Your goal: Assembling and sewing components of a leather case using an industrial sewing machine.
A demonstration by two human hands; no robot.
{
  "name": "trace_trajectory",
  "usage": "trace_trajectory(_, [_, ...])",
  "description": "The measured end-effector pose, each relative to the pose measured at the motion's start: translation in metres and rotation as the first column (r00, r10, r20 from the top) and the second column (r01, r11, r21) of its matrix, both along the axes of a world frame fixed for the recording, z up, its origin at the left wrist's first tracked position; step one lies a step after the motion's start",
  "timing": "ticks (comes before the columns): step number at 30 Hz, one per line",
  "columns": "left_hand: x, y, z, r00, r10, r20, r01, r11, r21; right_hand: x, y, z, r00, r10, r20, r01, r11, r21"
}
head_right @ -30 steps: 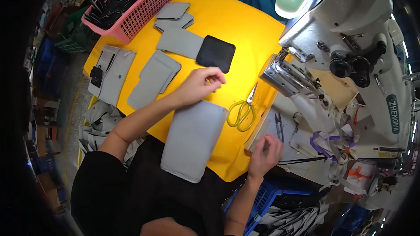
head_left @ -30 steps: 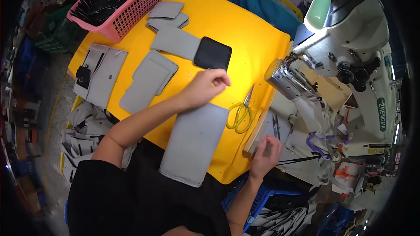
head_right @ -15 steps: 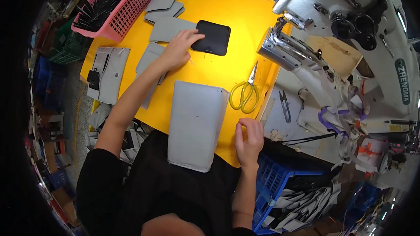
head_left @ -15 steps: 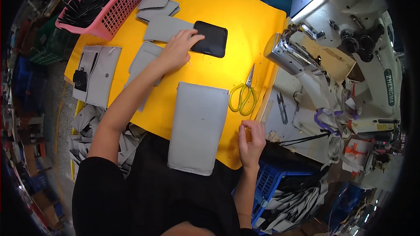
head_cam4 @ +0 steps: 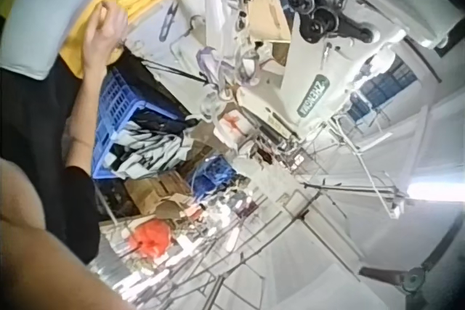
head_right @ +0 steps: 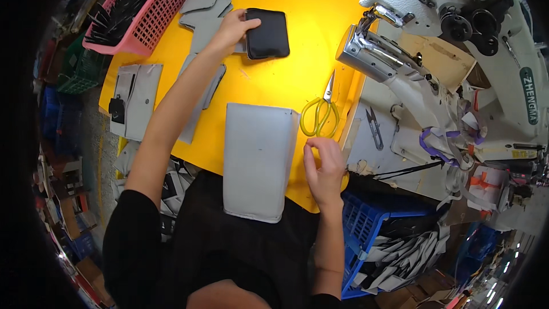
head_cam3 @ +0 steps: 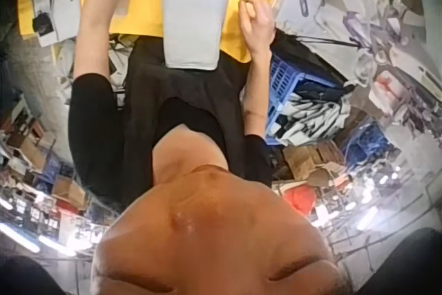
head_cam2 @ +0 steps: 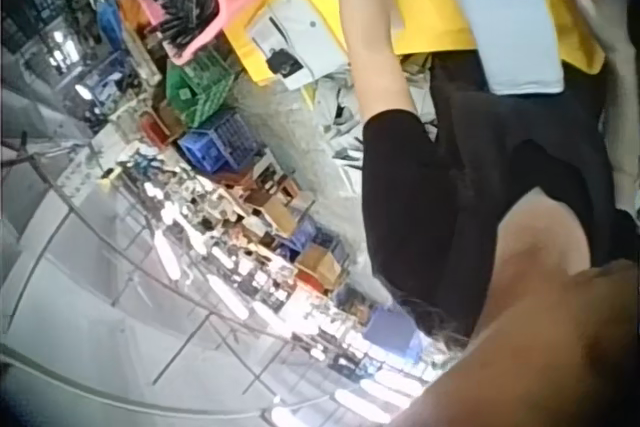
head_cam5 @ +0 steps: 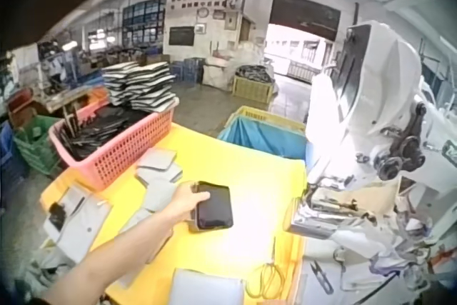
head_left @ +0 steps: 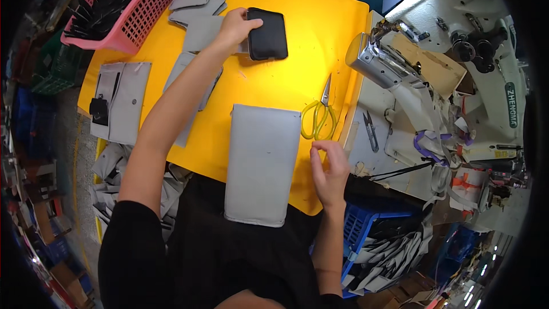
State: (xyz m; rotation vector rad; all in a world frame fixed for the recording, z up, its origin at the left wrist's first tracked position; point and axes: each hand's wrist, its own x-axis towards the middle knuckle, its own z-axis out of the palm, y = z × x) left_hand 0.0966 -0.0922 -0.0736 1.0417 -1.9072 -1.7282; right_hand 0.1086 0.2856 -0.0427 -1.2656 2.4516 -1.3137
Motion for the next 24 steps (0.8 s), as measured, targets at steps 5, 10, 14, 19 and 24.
trace_trajectory(5, [0.047, 0.022, 0.051, 0.895, 0.178, -0.409, -0.064, 0.959, 0.277, -0.016, -0.052, 0.033, 0.998, 0.025, 0.063, -0.02, 0.997, -0.07])
trace_trajectory(10, [0.08, 0.04, 0.049, 0.759, 0.327, -0.562, 0.22, 0.684, 0.695, -0.023, -0.113, 0.044, 0.963, 0.155, 0.219, -0.108, 0.971, -0.213])
trace_trajectory(14, [0.099, 0.052, 0.022, 0.682, 0.283, -0.675, 0.485, 0.516, 0.706, -0.021, -0.14, 0.052, 0.926, 0.263, 0.269, -0.218, 0.958, -0.186])
trace_trajectory(19, [0.116, 0.068, -0.016, 0.509, 0.452, -0.733, 0.669, 0.328, 0.667, 0.002, -0.155, 0.064, 0.942, 0.196, 0.273, -0.207, 0.978, 0.01])
trace_trajectory(24, [0.115, 0.056, -0.027, 0.407, 0.489, -0.771, 0.753, 0.298, 0.586, 0.004, -0.154, 0.092, 0.927, 0.229, 0.297, -0.334, 0.863, 0.379])
